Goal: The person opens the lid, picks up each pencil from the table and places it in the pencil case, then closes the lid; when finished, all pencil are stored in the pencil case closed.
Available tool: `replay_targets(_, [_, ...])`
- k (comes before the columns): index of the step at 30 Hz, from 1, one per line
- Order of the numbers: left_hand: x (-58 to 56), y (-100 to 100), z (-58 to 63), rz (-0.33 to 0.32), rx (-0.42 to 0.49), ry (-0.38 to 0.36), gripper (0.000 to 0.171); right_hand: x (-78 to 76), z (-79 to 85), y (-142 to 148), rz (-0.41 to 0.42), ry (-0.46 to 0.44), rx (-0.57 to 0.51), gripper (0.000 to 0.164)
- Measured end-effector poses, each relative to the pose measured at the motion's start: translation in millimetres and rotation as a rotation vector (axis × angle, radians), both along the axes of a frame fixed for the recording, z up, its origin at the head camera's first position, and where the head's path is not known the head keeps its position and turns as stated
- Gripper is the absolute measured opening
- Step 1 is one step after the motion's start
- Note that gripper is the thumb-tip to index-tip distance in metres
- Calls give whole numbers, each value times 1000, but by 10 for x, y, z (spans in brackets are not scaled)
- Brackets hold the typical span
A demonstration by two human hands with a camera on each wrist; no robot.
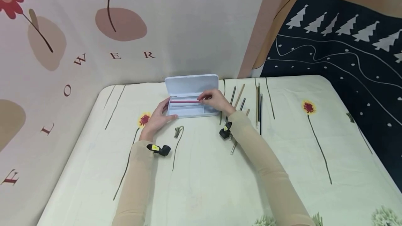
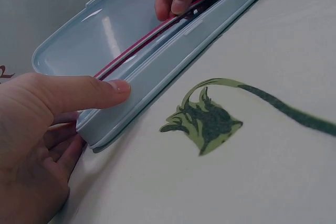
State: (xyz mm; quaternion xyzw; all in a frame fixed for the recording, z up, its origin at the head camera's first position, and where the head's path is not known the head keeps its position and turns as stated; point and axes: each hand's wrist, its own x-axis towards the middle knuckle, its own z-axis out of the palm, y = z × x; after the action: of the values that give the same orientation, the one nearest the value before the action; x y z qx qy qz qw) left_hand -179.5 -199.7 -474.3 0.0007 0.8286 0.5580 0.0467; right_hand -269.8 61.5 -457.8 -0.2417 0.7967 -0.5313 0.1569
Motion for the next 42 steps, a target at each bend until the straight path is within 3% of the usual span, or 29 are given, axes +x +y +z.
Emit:
replay_targets(19, [-11, 7, -28, 3, -7, -17, 86, 25, -64, 10, -46, 60, -27, 17])
replay_targets(28, [-22, 7, -16, 9, -13, -21, 86, 119, 29, 103, -56, 86, -74, 16])
replay_targets(34, [-28, -4, -27, 10, -26, -30, 85, 322, 343, 174, -66, 59, -69, 20])
replay_targets(42, [-18, 3, -20, 10, -14, -31, 85, 403, 375, 322, -68, 69, -67, 20])
